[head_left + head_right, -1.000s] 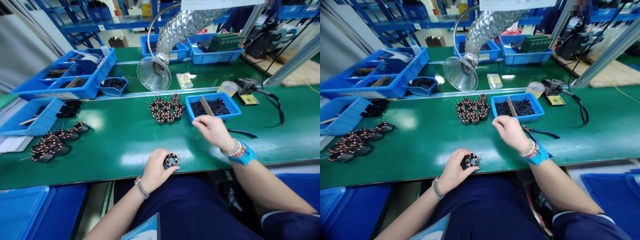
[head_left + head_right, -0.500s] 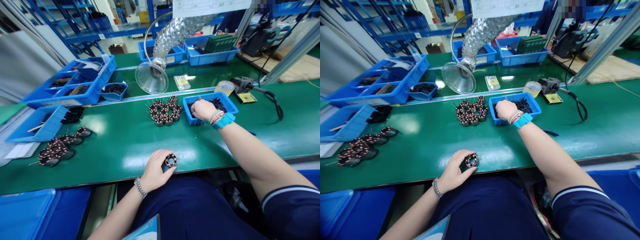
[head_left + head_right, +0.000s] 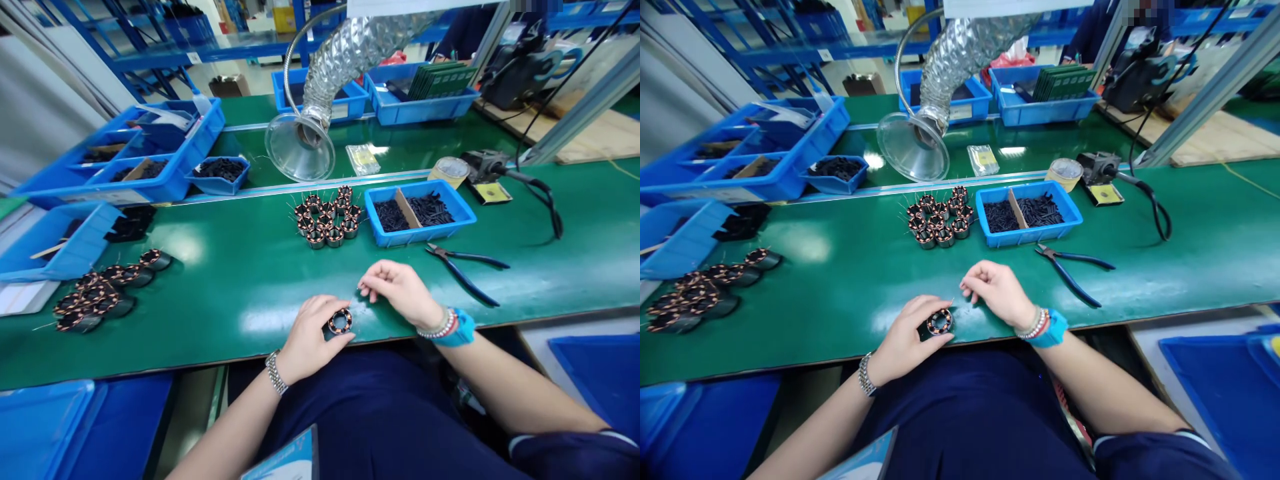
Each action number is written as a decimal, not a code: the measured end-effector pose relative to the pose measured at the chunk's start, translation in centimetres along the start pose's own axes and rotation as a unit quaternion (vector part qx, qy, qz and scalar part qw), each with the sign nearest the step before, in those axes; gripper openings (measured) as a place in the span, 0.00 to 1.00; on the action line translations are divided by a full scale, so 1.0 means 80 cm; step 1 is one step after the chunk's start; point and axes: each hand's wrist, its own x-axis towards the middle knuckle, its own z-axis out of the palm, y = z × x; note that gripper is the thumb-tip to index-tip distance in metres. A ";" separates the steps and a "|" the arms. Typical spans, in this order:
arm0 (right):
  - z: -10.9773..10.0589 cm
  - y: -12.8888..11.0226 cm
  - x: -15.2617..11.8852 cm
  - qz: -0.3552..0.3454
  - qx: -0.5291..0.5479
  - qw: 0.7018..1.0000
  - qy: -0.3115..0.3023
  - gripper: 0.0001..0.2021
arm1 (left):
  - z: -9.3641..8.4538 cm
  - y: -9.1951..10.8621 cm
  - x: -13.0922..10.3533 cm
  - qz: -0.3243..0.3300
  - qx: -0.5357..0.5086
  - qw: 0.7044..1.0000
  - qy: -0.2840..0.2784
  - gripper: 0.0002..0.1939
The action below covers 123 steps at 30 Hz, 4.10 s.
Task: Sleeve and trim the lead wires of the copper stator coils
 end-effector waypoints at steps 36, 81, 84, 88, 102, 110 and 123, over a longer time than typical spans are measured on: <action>0.020 0.018 -0.010 0.040 0.110 0.993 -0.026 0.07 | 0.000 -0.001 0.000 -0.018 -0.012 1.000 -0.015 0.20; 0.026 0.025 -0.023 -0.116 -0.164 0.980 0.012 0.04 | 0.000 -0.003 -0.001 -0.009 -0.009 1.000 -0.007 0.21; 0.031 0.029 -0.024 -0.171 -0.220 0.960 0.023 0.05 | 0.000 -0.004 0.000 -0.005 -0.009 1.000 -0.008 0.21; 0.041 0.034 -0.027 -0.252 -0.342 0.905 0.032 0.08 | -0.001 -0.004 0.001 0.001 -0.010 1.000 -0.009 0.21; 0.013 0.008 -0.007 -0.008 -0.100 0.984 -0.144 0.08 | 0.002 -0.002 -0.004 -0.050 -0.018 0.999 0.013 0.26; 0.024 0.016 -0.011 -0.006 -0.066 0.994 -0.087 0.06 | 0.012 0.004 -0.006 -0.051 0.040 0.995 0.071 0.19; 0.020 0.001 -0.031 0.218 0.139 0.946 -0.196 0.11 | -0.002 0.015 -0.020 0.126 0.160 0.971 0.127 0.18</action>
